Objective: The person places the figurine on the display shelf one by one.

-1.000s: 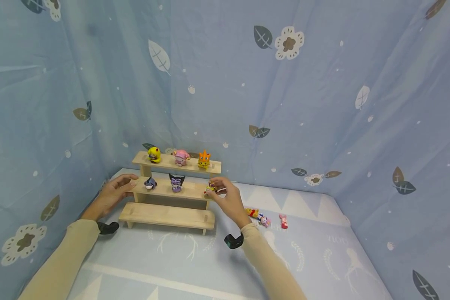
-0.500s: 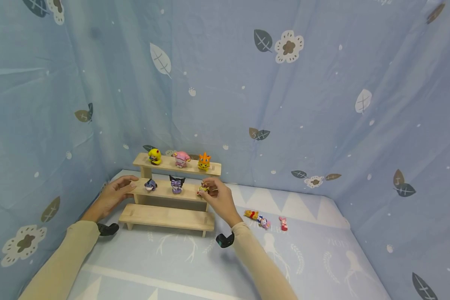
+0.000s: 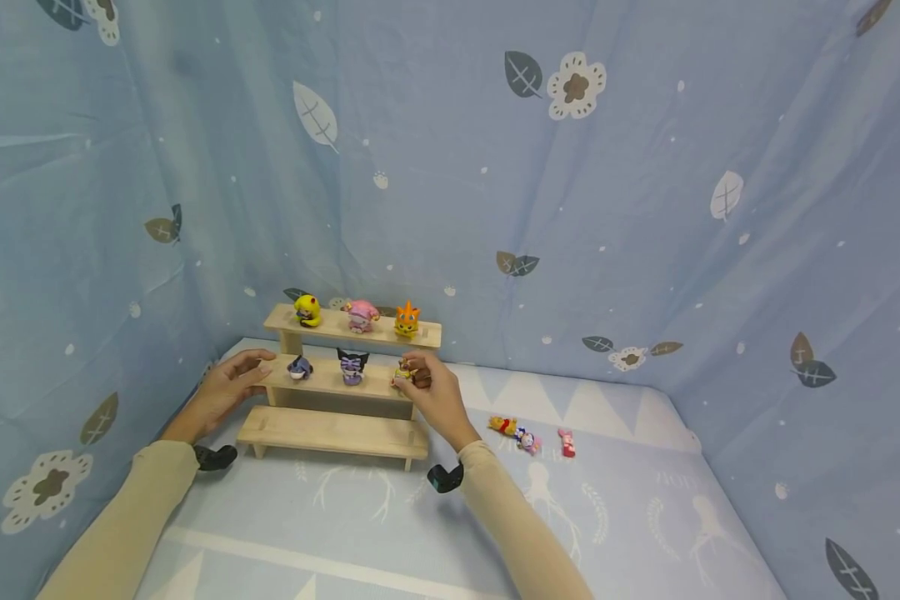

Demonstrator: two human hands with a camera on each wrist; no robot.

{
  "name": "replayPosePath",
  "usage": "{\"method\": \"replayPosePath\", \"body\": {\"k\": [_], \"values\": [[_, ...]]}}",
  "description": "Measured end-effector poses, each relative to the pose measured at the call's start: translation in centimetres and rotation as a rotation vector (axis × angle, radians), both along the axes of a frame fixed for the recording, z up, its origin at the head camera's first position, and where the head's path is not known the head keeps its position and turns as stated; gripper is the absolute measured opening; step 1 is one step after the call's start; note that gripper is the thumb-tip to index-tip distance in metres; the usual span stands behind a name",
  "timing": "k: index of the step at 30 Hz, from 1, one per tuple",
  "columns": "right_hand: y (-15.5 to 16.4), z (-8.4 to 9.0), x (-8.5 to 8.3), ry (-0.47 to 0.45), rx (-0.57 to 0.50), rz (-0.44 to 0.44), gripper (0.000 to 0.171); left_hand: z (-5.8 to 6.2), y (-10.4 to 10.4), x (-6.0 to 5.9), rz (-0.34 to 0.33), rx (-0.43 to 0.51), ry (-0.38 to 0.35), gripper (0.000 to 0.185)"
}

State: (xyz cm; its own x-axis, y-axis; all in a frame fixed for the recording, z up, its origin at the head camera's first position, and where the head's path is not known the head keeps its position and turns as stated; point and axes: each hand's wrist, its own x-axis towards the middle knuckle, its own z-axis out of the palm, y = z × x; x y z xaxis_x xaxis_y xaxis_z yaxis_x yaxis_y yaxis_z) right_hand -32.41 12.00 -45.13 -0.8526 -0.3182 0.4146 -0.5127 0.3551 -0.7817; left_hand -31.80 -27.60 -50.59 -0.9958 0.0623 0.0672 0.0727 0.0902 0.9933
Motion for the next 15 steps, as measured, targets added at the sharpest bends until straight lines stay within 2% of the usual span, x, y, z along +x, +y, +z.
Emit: {"method": "replayPosePath", "body": {"k": [15], "values": [[1.7, 0.0, 0.5, 0.017, -0.003, 0.011, 0.046, 0.0, 0.0, 0.0, 0.002, 0.003, -0.011, 0.054]]}}
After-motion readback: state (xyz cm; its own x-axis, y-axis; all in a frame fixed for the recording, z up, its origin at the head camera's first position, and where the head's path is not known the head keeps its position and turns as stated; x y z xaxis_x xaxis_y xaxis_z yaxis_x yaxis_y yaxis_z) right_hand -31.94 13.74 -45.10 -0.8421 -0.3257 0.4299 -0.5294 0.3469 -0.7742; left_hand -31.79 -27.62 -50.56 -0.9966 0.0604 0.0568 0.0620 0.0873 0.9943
